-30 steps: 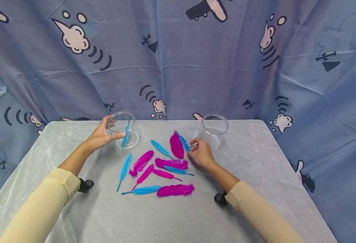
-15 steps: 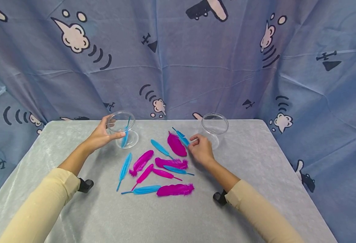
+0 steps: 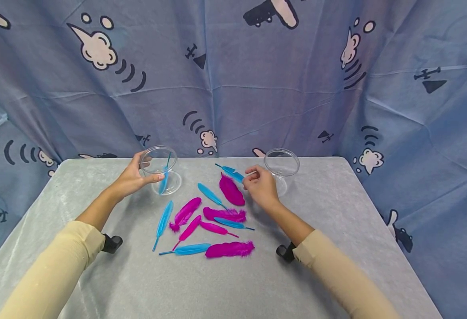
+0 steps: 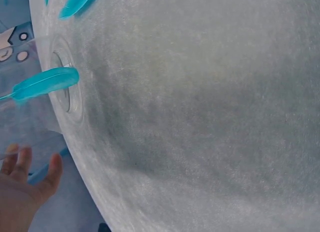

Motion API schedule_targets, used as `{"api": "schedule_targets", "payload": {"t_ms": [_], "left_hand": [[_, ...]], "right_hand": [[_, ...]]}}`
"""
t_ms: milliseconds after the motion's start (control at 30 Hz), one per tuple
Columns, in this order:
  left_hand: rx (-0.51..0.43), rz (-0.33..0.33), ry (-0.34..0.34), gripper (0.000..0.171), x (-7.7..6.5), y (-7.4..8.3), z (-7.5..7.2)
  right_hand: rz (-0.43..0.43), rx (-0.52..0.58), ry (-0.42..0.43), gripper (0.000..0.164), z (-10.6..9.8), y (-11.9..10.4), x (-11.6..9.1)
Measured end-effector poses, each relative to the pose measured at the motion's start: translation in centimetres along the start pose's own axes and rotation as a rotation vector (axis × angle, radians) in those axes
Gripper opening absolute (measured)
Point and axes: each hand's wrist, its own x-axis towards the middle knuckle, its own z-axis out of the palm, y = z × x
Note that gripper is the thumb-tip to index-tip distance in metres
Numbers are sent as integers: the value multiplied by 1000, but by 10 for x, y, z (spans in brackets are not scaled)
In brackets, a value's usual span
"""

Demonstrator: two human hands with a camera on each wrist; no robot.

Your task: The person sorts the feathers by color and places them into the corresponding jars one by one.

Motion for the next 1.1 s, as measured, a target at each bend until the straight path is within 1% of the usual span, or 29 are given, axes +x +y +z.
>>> {"api": "schedule_targets", "payload": {"t_ms": [400,633,833,1100], "left_hand": [[6,-12,-4,107,0,1,-1],[4,-11,-7,105,1,1,-1],[1,-11,-4,105,-1,2,1],[2,-10,1,106,-3,2,1]], "right_hand": [[-67,74,30,22,1,-30,20],[-97,130,30,20,3,-45,31],[-103,152,33,22,4,-61,37],[-115,201,11,22,7,-81,45]]}}
